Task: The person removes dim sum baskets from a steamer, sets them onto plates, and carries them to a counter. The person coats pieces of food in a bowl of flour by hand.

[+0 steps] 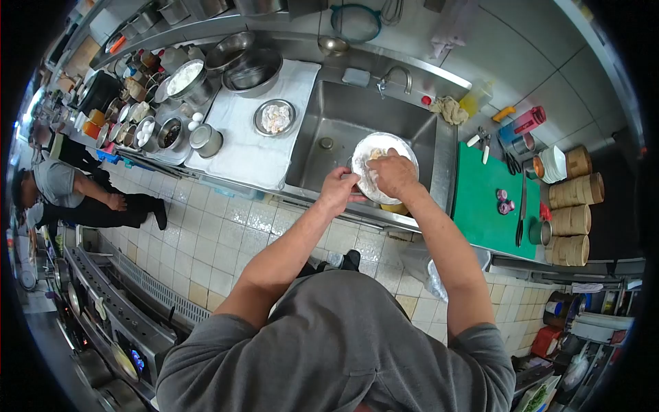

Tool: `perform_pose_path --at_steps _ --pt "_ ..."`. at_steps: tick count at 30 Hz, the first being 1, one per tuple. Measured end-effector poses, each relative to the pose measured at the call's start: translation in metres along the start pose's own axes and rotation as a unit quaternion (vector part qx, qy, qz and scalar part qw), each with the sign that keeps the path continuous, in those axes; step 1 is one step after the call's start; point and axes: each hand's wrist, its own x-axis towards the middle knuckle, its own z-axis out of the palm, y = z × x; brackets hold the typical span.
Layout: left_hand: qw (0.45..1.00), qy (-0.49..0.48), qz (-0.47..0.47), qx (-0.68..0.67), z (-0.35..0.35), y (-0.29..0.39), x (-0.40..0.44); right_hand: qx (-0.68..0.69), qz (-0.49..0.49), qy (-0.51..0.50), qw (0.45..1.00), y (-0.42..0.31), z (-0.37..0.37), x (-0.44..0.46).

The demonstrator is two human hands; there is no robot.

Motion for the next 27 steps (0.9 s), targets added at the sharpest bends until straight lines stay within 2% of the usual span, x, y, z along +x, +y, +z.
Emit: perform_pose_path --at_steps 3,5,6,7,9,12,13,15,16,20,22,25,27 --pt "1.000 -0.009 -0.007 -0.016 -0.002 0.002 -0.003 0.046 0.033 0.013 0.998 0.006 0.001 0.003" --pt "1.000 -0.005 0.000 -0.013 -0.002 0.006 -0.005 0.127 0.047 0.063 0.989 0.022 0.011 0.008" --pt "1.000 -0.002 0.007 -0.011 -0.001 0.007 -0.005 0.194 0.029 0.080 0.977 0.031 0.015 0.011" --pt "1.000 -0.002 0.008 -0.011 -0.002 0.008 -0.004 0.193 0.029 0.080 0.977 0.029 0.013 0.010" --pt "1.000 0.021 0.010 -0.007 -0.002 0.008 -0.003 0.332 0.070 0.153 0.928 0.024 0.010 0.003" --pt "0.999 0.027 0.010 -0.027 -0.005 0.004 0.001 0.374 0.091 0.120 0.915 0.021 0.019 0.002" --pt "0.999 0.027 0.009 -0.026 -0.006 0.003 0.001 0.376 0.092 0.120 0.914 0.019 0.026 0.001" --pt "0.999 0.026 0.008 -0.037 -0.006 0.002 0.002 0.190 -0.015 0.174 0.966 0.013 0.042 -0.003" --pt "0.999 0.026 0.008 -0.037 -0.005 0.003 0.002 0.171 0.009 0.139 0.975 0.007 0.039 -0.008" --pt "0.999 0.021 0.013 -0.036 0.000 0.004 -0.003 0.140 0.047 0.138 0.979 -0.014 0.030 -0.012" --pt "0.999 0.025 0.014 -0.024 0.002 0.006 -0.003 0.081 0.082 0.060 0.992 -0.017 0.025 -0.004" --pt "1.000 0.012 0.009 -0.013 0.001 0.005 -0.004 0.147 0.108 0.083 0.980 -0.010 0.023 0.000" --pt "1.000 0.014 0.007 -0.011 0.000 0.007 -0.007 0.182 0.085 0.106 0.974 0.000 0.020 0.001"
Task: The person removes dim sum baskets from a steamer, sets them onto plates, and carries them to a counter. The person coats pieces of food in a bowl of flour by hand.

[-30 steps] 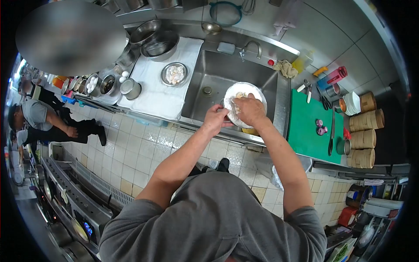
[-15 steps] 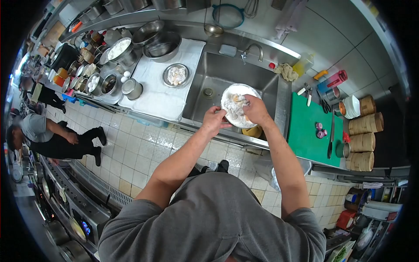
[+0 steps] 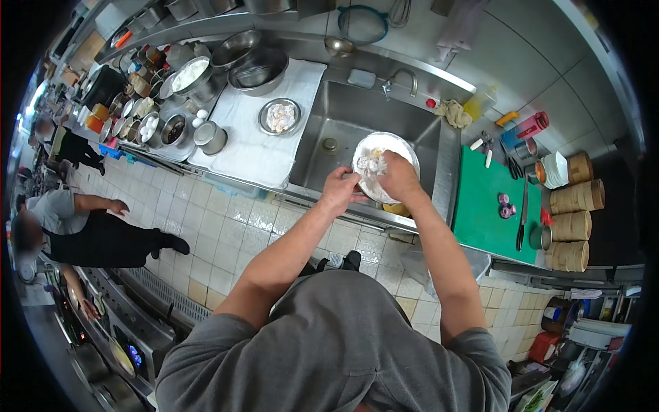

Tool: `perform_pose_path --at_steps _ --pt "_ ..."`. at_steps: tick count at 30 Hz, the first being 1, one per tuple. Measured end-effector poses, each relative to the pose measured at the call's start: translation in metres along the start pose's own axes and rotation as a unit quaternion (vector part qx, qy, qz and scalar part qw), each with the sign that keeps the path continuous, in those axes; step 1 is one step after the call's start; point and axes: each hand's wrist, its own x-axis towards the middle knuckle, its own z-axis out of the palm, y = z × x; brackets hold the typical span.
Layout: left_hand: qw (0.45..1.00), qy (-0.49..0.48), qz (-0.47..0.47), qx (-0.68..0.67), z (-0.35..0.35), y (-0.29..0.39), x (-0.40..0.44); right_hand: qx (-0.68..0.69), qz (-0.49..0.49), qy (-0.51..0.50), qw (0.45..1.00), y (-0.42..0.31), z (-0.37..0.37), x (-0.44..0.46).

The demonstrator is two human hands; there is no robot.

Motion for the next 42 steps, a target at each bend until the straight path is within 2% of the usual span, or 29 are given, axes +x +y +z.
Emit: perform_pose_path --at_steps 2,5,6,8,12,14,16,18,21,24,25,26,28,30,32,33,36,38,40,42 --pt "1.000 0.002 -0.001 -0.003 -0.003 0.000 0.001 0.040 -0.021 0.017 0.999 0.005 -0.011 0.002" --pt "1.000 0.005 0.002 -0.005 -0.006 0.001 0.002 0.003 -0.164 0.016 0.986 0.007 -0.032 0.006" --pt "1.000 0.007 0.005 -0.006 -0.006 0.001 0.002 0.002 -0.164 0.016 0.986 0.004 -0.034 0.005" --pt "1.000 0.007 0.004 -0.011 -0.006 0.002 0.002 0.019 -0.038 -0.016 0.999 -0.020 -0.043 0.004" --pt "1.000 0.008 0.013 -0.007 -0.003 -0.003 0.005 -0.034 -0.055 -0.037 0.997 -0.019 -0.015 0.022" --pt "1.000 0.001 0.015 -0.003 0.000 -0.003 0.003 -0.091 -0.140 -0.032 0.985 -0.025 -0.015 0.026" --pt "1.000 -0.004 0.019 0.000 0.000 -0.002 0.001 -0.117 -0.131 0.005 0.984 -0.029 -0.006 0.029" --pt "1.000 -0.004 0.013 -0.003 0.000 0.000 -0.002 -0.082 -0.069 0.036 0.994 -0.025 0.008 0.036" --pt "1.000 -0.005 0.003 -0.003 -0.009 -0.001 0.003 -0.062 -0.089 -0.026 0.994 -0.018 0.001 0.032" --pt "1.000 0.006 0.015 -0.023 -0.017 0.005 0.005 -0.020 -0.073 0.022 0.997 -0.007 -0.006 0.031" --pt "1.000 0.008 0.016 -0.024 -0.017 0.008 0.003 -0.014 -0.025 0.011 1.000 -0.012 -0.008 0.029" --pt "0.999 0.015 0.021 -0.031 -0.017 0.010 0.002 -0.014 -0.025 0.010 1.000 -0.017 -0.005 0.027" --pt "0.999 0.018 0.025 -0.034 -0.017 0.013 0.004 -0.058 0.021 -0.082 0.995 -0.027 0.002 0.024" --pt "0.999 0.004 0.016 -0.030 -0.019 0.013 0.009 -0.069 0.004 -0.055 0.996 -0.030 0.010 0.019" --pt "1.000 -0.002 0.017 -0.023 -0.021 0.014 0.010 0.001 0.058 0.017 0.998 -0.039 0.006 0.015" --pt "1.000 -0.008 0.019 -0.019 -0.021 0.014 0.011 -0.016 0.102 -0.015 0.994 -0.041 0.004 0.017" --pt "1.000 -0.012 0.014 0.001 -0.024 0.011 0.015 0.005 0.064 -0.035 0.997 -0.033 0.019 0.022" --pt "1.000 0.012 0.017 -0.004 -0.026 0.011 0.014 -0.028 0.048 -0.024 0.998 -0.045 0.015 0.024" --pt "0.999 0.012 0.008 -0.029 -0.030 0.011 0.009 -0.033 -0.028 0.043 0.998 -0.042 0.023 0.025" --pt "0.999 0.015 0.010 -0.040 -0.037 0.014 0.009 -0.022 -0.053 0.062 0.996 -0.038 0.028 0.032"
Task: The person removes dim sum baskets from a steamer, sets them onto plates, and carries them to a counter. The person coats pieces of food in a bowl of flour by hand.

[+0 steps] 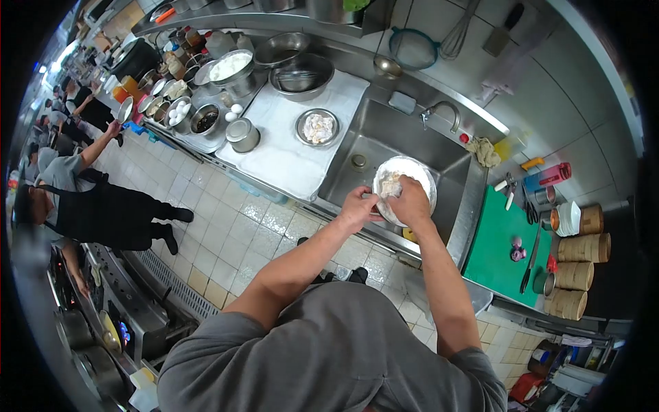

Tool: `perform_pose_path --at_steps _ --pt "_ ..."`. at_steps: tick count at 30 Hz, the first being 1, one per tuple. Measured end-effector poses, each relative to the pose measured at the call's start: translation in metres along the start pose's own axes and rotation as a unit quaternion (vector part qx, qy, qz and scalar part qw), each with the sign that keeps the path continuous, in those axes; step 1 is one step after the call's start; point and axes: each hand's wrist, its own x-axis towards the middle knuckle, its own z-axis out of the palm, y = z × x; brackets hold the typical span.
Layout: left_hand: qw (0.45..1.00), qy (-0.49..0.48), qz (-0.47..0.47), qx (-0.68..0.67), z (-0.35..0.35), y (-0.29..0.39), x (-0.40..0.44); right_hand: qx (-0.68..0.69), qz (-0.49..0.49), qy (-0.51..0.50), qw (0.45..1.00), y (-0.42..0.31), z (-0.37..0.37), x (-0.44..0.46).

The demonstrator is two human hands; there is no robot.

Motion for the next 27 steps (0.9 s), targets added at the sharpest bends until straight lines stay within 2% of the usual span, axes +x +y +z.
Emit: perform_pose_path --at_steps 2,4,6,8,10,11,13,14,16,17,18,20,21,23,24,26,27 --pt "1.000 0.011 -0.001 0.005 -0.008 0.004 0.000 0.130 0.107 -0.040 0.985 -0.004 -0.008 0.009" --pt "1.000 0.009 0.003 0.004 -0.016 0.010 0.003 0.134 0.141 -0.046 0.980 -0.005 -0.010 0.020" --pt "1.000 0.001 0.006 0.006 -0.021 0.015 0.006 0.358 0.168 0.024 0.918 0.001 -0.002 0.030" --pt "1.000 0.027 0.013 -0.004 -0.023 0.026 0.007 0.363 0.169 0.026 0.916 0.005 0.007 0.041" --pt "0.999 0.035 0.012 0.004 -0.026 0.033 0.008 0.497 0.255 -0.011 0.829 0.003 0.012 0.047" --pt "0.999 0.035 0.013 -0.001 -0.028 0.037 0.009 0.496 0.255 -0.012 0.830 0.001 0.016 0.049" --pt "0.999 0.035 0.015 -0.005 -0.034 0.044 0.011 0.350 0.241 -0.009 0.905 -0.006 0.025 0.049" --pt "0.999 0.032 0.014 -0.007 -0.037 0.048 0.012 0.349 0.240 -0.008 0.906 -0.012 0.026 0.047" --pt "0.999 0.028 0.014 -0.009 -0.043 0.054 0.016 0.135 0.103 0.016 0.985 -0.024 0.027 0.044" --pt "0.999 0.028 0.013 -0.016 -0.047 0.057 0.017 0.102 0.001 0.023 0.995 -0.026 0.025 0.045" --pt "0.999 0.027 0.012 -0.024 -0.050 0.059 0.018 0.101 0.003 0.023 0.995 -0.028 0.026 0.045" --pt "0.999 0.024 0.012 -0.023 -0.053 0.066 0.017 -0.030 -0.070 -0.029 0.997 -0.037 0.025 0.042" --pt "0.999 0.022 0.014 -0.021 -0.055 0.070 0.017 -0.031 -0.067 -0.029 0.997 -0.040 0.022 0.048" --pt "1.000 0.014 0.012 -0.008 -0.059 0.074 0.019 0.033 0.044 -0.244 0.968 -0.060 -0.001 0.067" --pt "1.000 0.008 0.010 0.003 -0.062 0.076 0.020 0.033 0.044 -0.244 0.968 -0.068 -0.003 0.069" --pt "1.000 0.006 0.006 0.000 -0.066 0.078 0.019 -0.004 0.017 -0.085 0.996 -0.083 -0.001 0.070" --pt "1.000 0.002 0.004 -0.002 -0.067 0.080 0.019 -0.057 -0.042 -0.076 0.995 -0.080 0.013 0.071"
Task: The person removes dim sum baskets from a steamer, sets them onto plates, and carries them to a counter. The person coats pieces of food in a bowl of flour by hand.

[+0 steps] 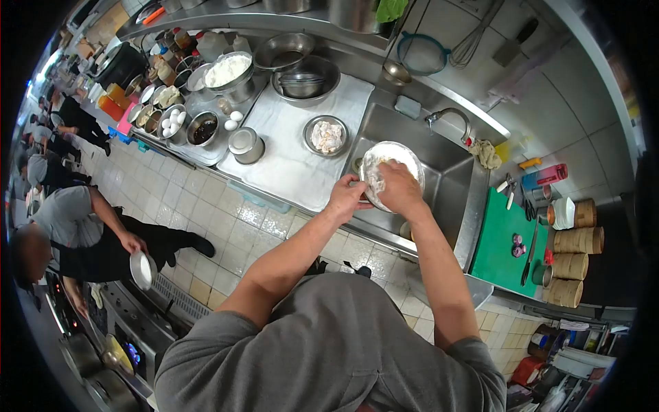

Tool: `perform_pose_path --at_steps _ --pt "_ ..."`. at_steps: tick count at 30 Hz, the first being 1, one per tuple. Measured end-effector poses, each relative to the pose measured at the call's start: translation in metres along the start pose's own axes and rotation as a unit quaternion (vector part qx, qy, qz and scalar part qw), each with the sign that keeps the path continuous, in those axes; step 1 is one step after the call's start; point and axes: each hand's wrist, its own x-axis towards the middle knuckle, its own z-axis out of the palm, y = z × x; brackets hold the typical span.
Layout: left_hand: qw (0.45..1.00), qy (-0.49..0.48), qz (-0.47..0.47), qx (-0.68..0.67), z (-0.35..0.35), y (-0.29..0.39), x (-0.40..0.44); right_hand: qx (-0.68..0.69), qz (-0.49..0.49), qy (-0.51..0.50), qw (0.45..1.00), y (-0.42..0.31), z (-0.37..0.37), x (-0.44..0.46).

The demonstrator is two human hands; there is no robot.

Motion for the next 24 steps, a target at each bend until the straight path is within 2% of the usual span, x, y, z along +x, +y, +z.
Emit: perform_pose_path --at_steps 1,3,4,5,7,8,9,11,13,15,18,19,20,21,22,24 --pt "1.000 -0.003 -0.001 0.003 -0.001 0.004 -0.001 0.000 0.004 0.003 1.000 -0.005 0.000 0.004" --pt "1.000 -0.009 -0.005 0.019 -0.004 0.011 -0.003 0.026 0.052 -0.058 0.997 -0.015 0.000 0.013" --pt "1.000 -0.011 -0.004 0.019 -0.006 0.014 -0.003 0.016 0.106 -0.075 0.991 -0.016 -0.005 0.017" --pt "1.000 -0.005 -0.008 0.024 -0.009 0.017 -0.003 0.015 0.106 -0.075 0.991 -0.009 -0.005 0.022" --pt "1.000 0.002 -0.015 0.026 -0.017 0.020 -0.004 0.209 0.137 0.015 0.968 0.018 0.005 0.026" --pt "0.999 0.003 -0.013 0.030 -0.022 0.022 -0.003 0.326 0.158 0.039 0.931 0.026 0.011 0.027" --pt "0.999 0.003 -0.012 0.035 -0.025 0.024 0.000 0.325 0.159 0.041 0.931 0.038 0.014 0.029" --pt "0.999 -0.003 -0.015 0.036 -0.029 0.031 -0.001 0.575 0.192 -0.019 0.795 0.044 0.007 0.033" --pt "0.999 -0.006 -0.017 0.036 -0.031 0.037 -0.001 0.584 0.188 -0.007 0.790 0.039 0.001 0.032" --pt "0.999 -0.013 -0.011 0.027 -0.033 0.041 -0.001 0.692 0.219 0.023 0.687 0.027 -0.006 0.033" --pt "0.999 -0.013 -0.016 0.029 -0.038 0.046 0.002 0.719 0.214 -0.027 0.661 0.026 0.003 0.042" --pt "0.999 -0.011 -0.015 0.028 -0.040 0.046 0.003 0.719 0.213 -0.029 0.661 0.020 0.004 0.045" --pt "1.000 -0.012 -0.007 0.020 -0.043 0.045 0.004 0.512 0.189 -0.027 0.837 0.013 0.009 0.047" --pt "1.000 -0.013 0.002 0.013 -0.047 0.045 0.004 0.268 0.149 -0.021 0.952 0.004 0.015 0.049" --pt "1.000 -0.010 0.004 0.012 -0.052 0.045 0.005 0.148 0.114 0.005 0.982 -0.017 0.012 0.050" --pt "1.000 -0.005 -0.002 0.005 -0.061 0.044 0.006 0.113 0.120 0.018 0.986 -0.042 0.012 0.056"
